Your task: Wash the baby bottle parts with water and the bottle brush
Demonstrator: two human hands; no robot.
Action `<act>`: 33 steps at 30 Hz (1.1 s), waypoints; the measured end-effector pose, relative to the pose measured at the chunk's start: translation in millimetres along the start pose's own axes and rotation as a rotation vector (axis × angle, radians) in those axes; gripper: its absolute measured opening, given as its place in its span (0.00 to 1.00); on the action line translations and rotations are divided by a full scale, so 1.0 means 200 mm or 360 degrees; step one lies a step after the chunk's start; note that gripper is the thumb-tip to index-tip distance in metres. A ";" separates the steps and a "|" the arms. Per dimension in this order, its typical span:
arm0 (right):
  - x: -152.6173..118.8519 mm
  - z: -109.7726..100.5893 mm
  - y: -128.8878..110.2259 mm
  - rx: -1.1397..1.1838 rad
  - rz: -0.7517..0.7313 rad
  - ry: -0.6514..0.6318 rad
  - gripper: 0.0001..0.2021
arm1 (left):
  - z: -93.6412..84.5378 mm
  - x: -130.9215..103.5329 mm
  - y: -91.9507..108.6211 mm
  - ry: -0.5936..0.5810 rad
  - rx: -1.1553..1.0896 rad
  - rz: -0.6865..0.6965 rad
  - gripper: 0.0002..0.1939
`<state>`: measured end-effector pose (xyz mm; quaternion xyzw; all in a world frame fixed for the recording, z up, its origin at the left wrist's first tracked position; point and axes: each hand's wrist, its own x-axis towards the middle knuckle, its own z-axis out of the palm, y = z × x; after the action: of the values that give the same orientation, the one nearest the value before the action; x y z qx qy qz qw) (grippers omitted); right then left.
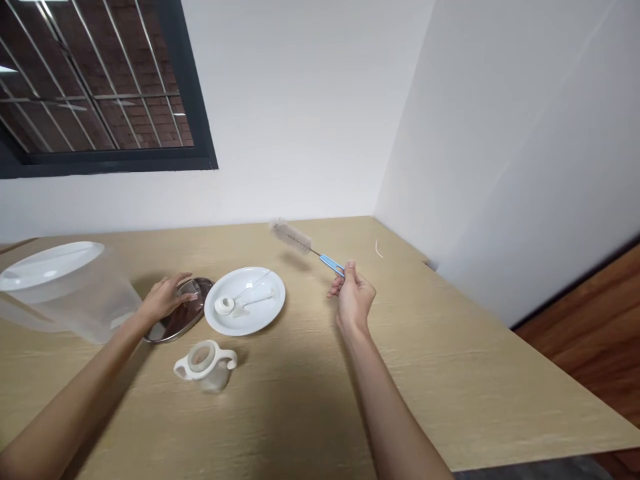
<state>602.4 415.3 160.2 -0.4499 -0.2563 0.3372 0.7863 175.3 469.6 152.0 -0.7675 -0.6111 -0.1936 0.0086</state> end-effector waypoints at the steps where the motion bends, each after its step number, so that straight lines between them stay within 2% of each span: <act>1: 0.00 0.00 0.00 0.0006 -0.0002 -0.0003 0.28 | -0.02 0.00 0.02 0.0041 -0.0002 0.0012 0.24; 5: 0.00 0.01 -0.01 0.0030 -0.0007 -0.0011 0.28 | -0.11 -0.02 0.17 0.0220 -0.0043 0.0048 0.24; 8: 0.00 0.00 0.00 0.0017 0.0010 -0.0023 0.27 | -0.17 -0.03 0.32 0.0234 -0.0094 0.0129 0.27; 10: 0.00 0.00 0.00 0.0016 0.0021 -0.0017 0.26 | -0.19 -0.03 0.43 0.0134 -0.0172 0.0288 0.28; 12: 0.00 0.00 0.00 0.0025 0.0033 0.0003 0.26 | -0.20 -0.01 0.51 -0.0107 -0.0227 0.0494 0.26; 14: 0.01 0.00 0.01 0.0028 0.0041 0.0020 0.27 | -0.18 0.00 0.56 -0.0319 -0.0215 0.0586 0.21; 18: 0.01 0.00 0.01 0.0034 0.0047 0.0025 0.27 | -0.11 0.04 0.60 -0.0499 -0.0082 0.0489 0.19; 23: 0.01 0.00 0.00 0.0023 0.0051 0.0013 0.27 | -0.04 0.08 0.58 -0.0671 0.0030 0.0501 0.21; 29: 0.01 -0.01 0.01 0.0003 0.0068 -0.0002 0.26 | 0.01 0.09 0.56 -0.0644 -0.0042 0.0528 0.18; 33: 0.02 -0.01 0.02 0.0020 0.0064 0.0002 0.25 | 0.01 0.08 0.58 -0.0579 -0.0159 0.0577 0.14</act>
<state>605.2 417.3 156.6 -0.4502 -0.2445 0.3542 0.7824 287.3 455.6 181.5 -0.8862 -0.4446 -0.0777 -0.1049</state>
